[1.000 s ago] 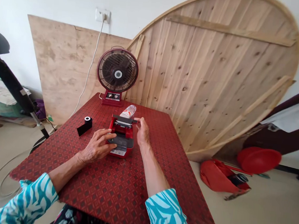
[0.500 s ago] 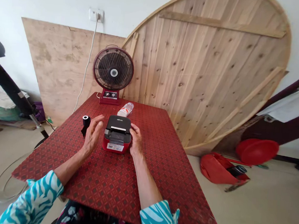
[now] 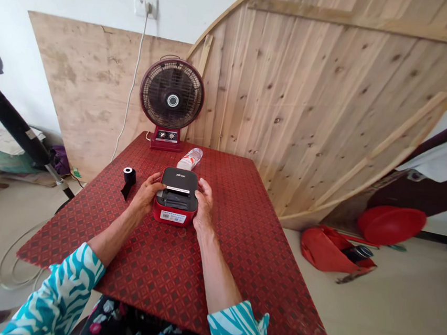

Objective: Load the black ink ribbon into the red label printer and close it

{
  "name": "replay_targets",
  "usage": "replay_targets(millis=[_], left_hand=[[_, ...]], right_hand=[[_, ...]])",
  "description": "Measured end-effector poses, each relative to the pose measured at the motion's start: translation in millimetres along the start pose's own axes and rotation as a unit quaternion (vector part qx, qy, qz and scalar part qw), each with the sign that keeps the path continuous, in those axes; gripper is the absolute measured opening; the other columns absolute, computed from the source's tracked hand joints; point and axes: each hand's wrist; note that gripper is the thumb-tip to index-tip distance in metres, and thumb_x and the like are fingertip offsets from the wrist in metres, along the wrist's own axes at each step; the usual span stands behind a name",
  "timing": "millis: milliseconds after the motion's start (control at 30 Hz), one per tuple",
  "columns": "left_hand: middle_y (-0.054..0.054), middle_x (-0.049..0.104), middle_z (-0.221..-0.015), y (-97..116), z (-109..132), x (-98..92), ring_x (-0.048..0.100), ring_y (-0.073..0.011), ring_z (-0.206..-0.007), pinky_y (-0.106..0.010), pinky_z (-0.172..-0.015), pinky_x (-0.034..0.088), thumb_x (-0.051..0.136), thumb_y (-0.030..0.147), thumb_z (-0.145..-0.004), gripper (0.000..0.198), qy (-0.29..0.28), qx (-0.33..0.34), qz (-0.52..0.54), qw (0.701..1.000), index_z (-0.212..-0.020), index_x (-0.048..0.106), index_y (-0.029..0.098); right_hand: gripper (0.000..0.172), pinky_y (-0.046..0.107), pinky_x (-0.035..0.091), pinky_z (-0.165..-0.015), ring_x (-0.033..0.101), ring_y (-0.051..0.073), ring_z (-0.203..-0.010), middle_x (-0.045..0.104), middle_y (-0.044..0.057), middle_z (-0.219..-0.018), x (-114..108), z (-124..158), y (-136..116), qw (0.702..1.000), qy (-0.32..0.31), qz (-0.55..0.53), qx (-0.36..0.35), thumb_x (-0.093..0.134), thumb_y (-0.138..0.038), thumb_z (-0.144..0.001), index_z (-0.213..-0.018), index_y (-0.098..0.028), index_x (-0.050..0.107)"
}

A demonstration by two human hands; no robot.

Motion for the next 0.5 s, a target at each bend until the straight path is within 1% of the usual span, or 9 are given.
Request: replay_targets(millis=[67, 167, 267, 367, 433, 500], left_hand=[[-0.007, 0.068, -0.108, 0, -2, -1.4, 0.064, -0.0119, -0.067, -0.023, -0.060, 0.050, 0.069, 0.004, -0.054, 0.065, 0.000, 0.010, -0.001, 1.000, -0.117, 0.059, 0.016], [-0.009, 0.066, -0.116, -2, -2, -2.5, 0.065, -0.0127, -0.071, -0.024, -0.062, 0.051, 0.070, 0.003, -0.055, 0.064, -0.002, 0.012, -0.007, 1.000, -0.117, 0.060, 0.017], [-0.007, 0.069, -0.109, -6, 2, -3.3, 0.064, -0.0124, -0.068, -0.023, -0.060, 0.050, 0.071, 0.005, -0.058, 0.065, -0.010, 0.018, 0.003, 1.000, -0.121, 0.058, 0.017], [-0.004, 0.072, -0.093, -12, 8, -5.5, 0.063, -0.0127, -0.062, -0.024, -0.060, 0.049, 0.074, 0.017, -0.064, 0.062, -0.032, 0.021, 0.023, 0.999, -0.124, 0.058, 0.016], [-0.004, 0.073, -0.088, -16, 11, -7.2, 0.065, -0.0154, -0.068, -0.025, -0.064, 0.049, 0.076, 0.026, -0.066, 0.057, -0.055, 0.028, 0.034, 0.998, -0.120, 0.061, 0.015], [-0.005, 0.074, -0.089, -17, 13, -8.4, 0.067, -0.0183, -0.078, -0.025, -0.068, 0.049, 0.077, 0.034, -0.067, 0.050, -0.072, 0.040, 0.040, 0.996, -0.112, 0.065, 0.015]], right_hand=[[0.046, 0.039, 0.047, -0.100, 0.062, 0.019, -0.111, 0.068, 0.003, -0.119, 0, 0, -1, 1.000, -0.007, 0.004, -0.004, 0.063, -0.028, -0.070, -0.116, -0.025, 0.060], [0.047, 0.039, 0.046, -0.101, 0.060, 0.020, -0.114, 0.067, 0.004, -0.122, 0, -1, -3, 1.000, -0.014, 0.015, -0.012, 0.063, -0.028, -0.070, -0.117, -0.026, 0.060], [0.046, 0.039, 0.046, -0.101, 0.060, 0.020, -0.114, 0.067, 0.004, -0.122, 1, 0, -4, 0.999, -0.016, 0.026, -0.019, 0.062, -0.028, -0.071, -0.117, -0.025, 0.060], [0.045, 0.040, 0.047, -0.099, 0.061, 0.020, -0.111, 0.068, 0.003, -0.119, 3, 2, -4, 1.000, -0.001, 0.018, -0.010, 0.062, -0.030, -0.071, -0.116, -0.025, 0.060], [0.046, 0.039, 0.048, -0.097, 0.063, 0.020, -0.106, 0.068, 0.003, -0.117, 3, 4, -4, 1.000, 0.014, 0.005, 0.003, 0.064, -0.032, -0.070, -0.115, -0.024, 0.061], [0.046, 0.039, 0.048, -0.095, 0.064, 0.019, -0.100, 0.069, 0.003, -0.115, 4, 6, -3, 1.000, 0.021, -0.008, 0.017, 0.066, -0.034, -0.070, -0.115, -0.024, 0.061]])
Point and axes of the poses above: each hand's wrist, its own z-axis away from the middle knuckle, its own x-axis out of the palm, y = z × x
